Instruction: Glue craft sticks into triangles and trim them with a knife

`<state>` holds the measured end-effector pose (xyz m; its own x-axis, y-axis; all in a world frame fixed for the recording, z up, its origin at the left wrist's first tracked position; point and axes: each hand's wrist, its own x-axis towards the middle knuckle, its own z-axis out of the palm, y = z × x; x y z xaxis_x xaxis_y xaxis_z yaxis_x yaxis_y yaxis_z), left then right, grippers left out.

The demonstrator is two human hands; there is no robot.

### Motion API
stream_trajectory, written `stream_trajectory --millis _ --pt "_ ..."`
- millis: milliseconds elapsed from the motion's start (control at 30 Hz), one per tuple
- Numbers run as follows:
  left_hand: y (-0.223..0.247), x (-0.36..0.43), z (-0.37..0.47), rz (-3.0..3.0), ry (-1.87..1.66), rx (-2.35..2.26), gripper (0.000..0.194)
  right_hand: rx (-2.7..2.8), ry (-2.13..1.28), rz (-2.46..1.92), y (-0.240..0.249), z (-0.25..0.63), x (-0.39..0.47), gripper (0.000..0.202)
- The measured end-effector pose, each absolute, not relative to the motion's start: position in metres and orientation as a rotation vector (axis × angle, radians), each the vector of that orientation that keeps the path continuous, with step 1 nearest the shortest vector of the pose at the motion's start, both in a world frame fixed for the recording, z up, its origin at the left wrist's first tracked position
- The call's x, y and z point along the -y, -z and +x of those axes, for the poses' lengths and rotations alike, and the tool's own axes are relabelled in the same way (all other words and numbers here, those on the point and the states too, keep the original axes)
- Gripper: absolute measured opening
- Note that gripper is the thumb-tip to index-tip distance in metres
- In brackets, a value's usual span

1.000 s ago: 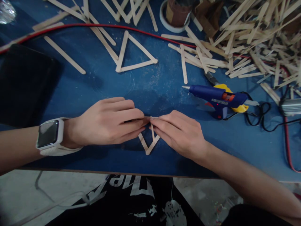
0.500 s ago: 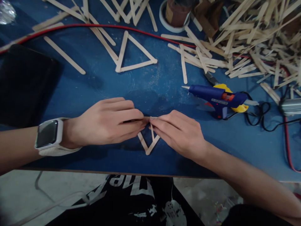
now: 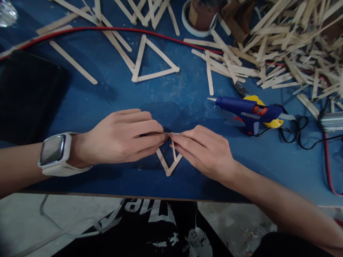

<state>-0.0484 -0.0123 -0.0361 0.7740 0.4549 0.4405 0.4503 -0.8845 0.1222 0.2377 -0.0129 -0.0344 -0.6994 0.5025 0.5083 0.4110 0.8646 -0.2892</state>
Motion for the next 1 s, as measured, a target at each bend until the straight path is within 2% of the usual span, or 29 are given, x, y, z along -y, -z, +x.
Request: stream_trajectory --millis 1000 --pt "0.0341 0.0083 -0.0521 3.018 -0.782 -0.635 0.021 2.443 -0.218 -0.667 0.0347 0.2376 0.0130 0.027"
